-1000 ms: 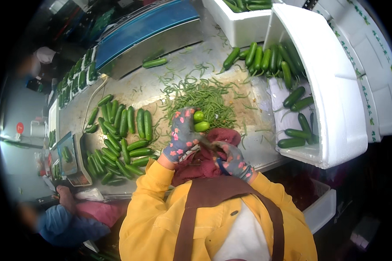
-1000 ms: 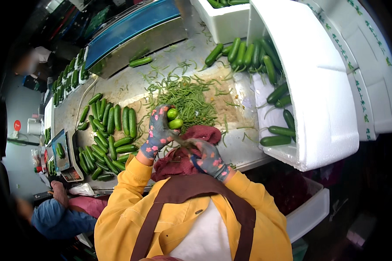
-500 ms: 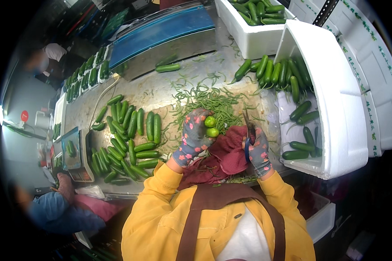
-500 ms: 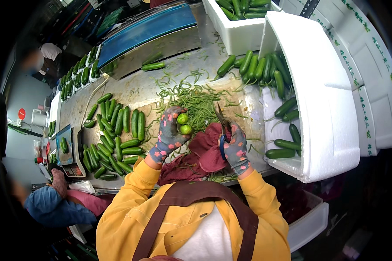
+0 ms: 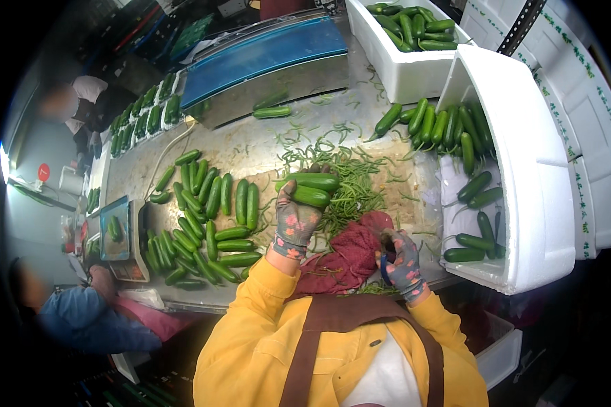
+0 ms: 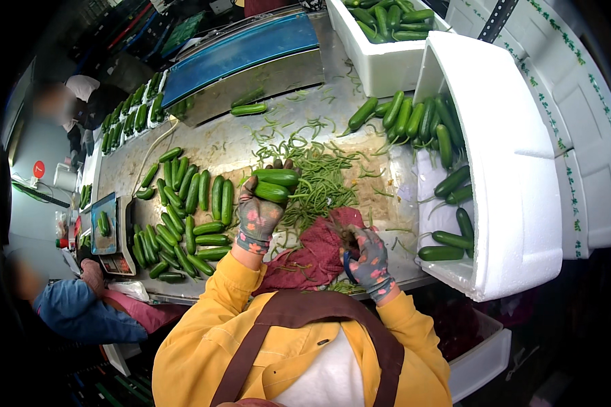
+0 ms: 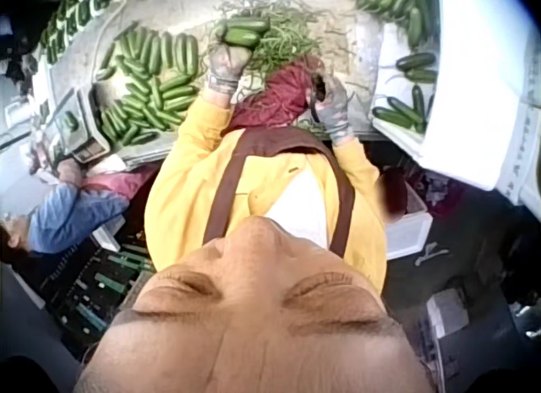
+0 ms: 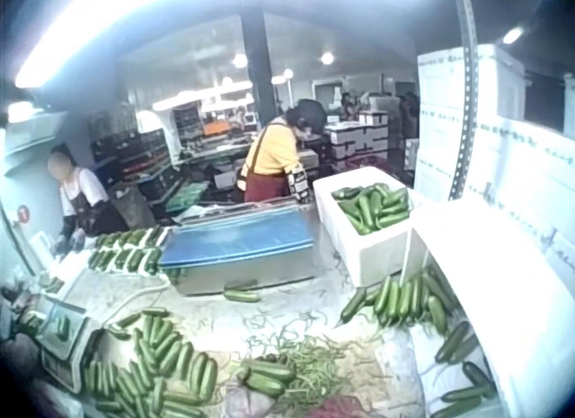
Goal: The person stands at a stainless steel workbench and peels green cucumbers using a handheld peeler. They hold the cucumber in one hand and the peeler in the other, removing the skin in long strips. The peeled cucumbers are placed into a white styrofoam container, while the peels accumulate on the table.
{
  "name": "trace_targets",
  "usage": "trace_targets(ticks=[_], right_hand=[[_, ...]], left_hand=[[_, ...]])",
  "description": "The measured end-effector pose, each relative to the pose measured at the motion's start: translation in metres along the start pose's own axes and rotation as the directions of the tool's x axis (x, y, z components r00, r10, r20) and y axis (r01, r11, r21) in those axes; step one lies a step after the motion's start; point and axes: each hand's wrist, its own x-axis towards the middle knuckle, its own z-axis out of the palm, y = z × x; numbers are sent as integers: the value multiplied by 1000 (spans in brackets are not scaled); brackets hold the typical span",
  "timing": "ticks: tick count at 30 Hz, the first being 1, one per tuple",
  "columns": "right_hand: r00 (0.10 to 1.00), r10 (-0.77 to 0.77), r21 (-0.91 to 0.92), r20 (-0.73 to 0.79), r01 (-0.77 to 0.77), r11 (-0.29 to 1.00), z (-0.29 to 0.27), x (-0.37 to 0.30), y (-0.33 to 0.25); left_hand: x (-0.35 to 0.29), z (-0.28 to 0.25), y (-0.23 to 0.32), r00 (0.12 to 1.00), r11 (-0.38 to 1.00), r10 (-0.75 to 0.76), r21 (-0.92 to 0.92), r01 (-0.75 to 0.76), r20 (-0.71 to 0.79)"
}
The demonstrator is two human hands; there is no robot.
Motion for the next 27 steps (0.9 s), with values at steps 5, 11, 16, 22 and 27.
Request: trace_targets(ticks=[5, 11, 16, 22, 27], right_hand=[[997, -48, -248, -68, 30, 968, 14, 0, 5], [993, 88, 59, -72, -84, 995, 21, 9, 8], [956, 286, 121, 64, -292, 949, 17, -2, 14], [983, -132, -179, -127, 108, 978, 25, 3, 9], [944, 301, -144, 135, -282, 949, 26, 2, 10]], left_hand=[[-5, -5, -17, 982, 982, -187, -24, 187, -12], [-17, -17, -38, 963, 965, -261, 20, 263, -69], [-12, -16, -36, 970, 973, -198, 92, 212, -139], [-6, -23, -37, 968, 973, -198, 92, 214, -157], [-2, -44, -4, 974, 968, -226, 111, 225, -4]])
